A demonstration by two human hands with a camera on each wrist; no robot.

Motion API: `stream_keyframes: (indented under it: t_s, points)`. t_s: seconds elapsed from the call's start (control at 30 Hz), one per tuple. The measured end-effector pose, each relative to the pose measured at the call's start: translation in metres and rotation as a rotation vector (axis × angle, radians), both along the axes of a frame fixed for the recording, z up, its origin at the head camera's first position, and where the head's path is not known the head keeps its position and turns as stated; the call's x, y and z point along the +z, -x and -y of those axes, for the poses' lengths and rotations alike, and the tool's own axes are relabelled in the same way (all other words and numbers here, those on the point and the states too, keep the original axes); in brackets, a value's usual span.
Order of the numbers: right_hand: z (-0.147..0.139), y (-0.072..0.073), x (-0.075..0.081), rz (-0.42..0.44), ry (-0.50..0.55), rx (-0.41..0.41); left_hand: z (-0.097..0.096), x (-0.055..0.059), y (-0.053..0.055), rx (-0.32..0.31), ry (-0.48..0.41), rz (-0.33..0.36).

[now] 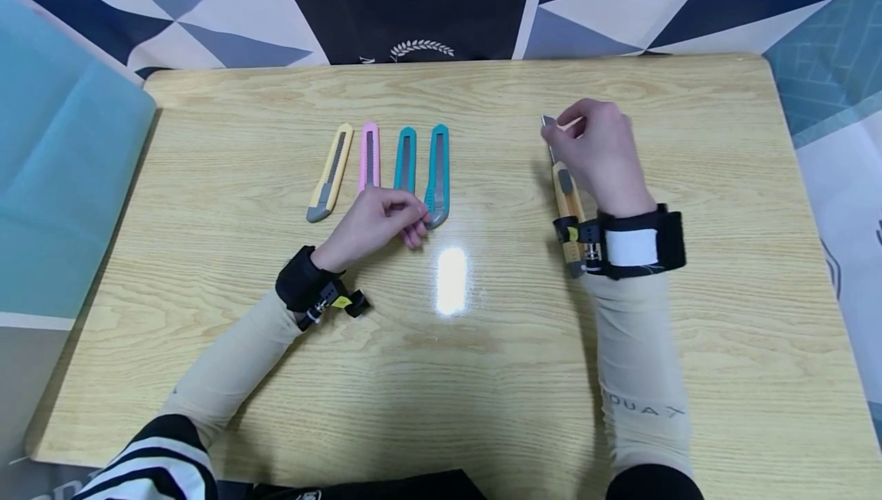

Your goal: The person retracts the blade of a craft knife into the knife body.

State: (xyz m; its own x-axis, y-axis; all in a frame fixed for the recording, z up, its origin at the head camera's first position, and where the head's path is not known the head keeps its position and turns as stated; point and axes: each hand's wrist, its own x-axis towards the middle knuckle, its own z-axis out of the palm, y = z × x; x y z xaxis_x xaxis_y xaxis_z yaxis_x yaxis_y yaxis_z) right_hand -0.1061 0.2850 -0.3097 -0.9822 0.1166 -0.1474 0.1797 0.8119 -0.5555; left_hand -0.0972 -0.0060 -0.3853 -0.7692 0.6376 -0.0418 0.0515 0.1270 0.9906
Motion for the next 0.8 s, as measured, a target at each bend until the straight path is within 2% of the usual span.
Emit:
stream_keyframes:
  t_s: [0.07,0.27,0.37,0.53,0.63,0.7,0.8]
  points:
    - [-0.008,0.0,-0.002,0.032,-0.043,-0.009,0.0,0.003,-0.001,-0.001,0.007,-0.001]
    - [-0.019,0.001,-0.014,0.139,-0.144,0.017,-0.001,0.029,-0.009,-0.006,0.014,-0.003]
    - [-0.019,0.002,-0.02,0.19,-0.176,0.052,-0.001,0.034,-0.01,-0.005,0.023,-0.003]
    - [-0.021,0.003,-0.025,0.288,-0.178,0.102,-0.001,0.036,-0.011,-0.006,0.028,0.004]
    - [-0.023,0.005,-0.029,0.3,-0.179,0.111,-0.001,0.035,-0.01,-0.01,0.021,0.005]
    - [-0.024,0.005,-0.031,0.31,-0.178,0.115,-0.001,0.032,-0.009,-0.012,0.014,0.005]
    - [-0.025,0.006,-0.033,0.317,-0.175,0.121,-0.001,0.019,-0.006,-0.013,0.007,0.008]
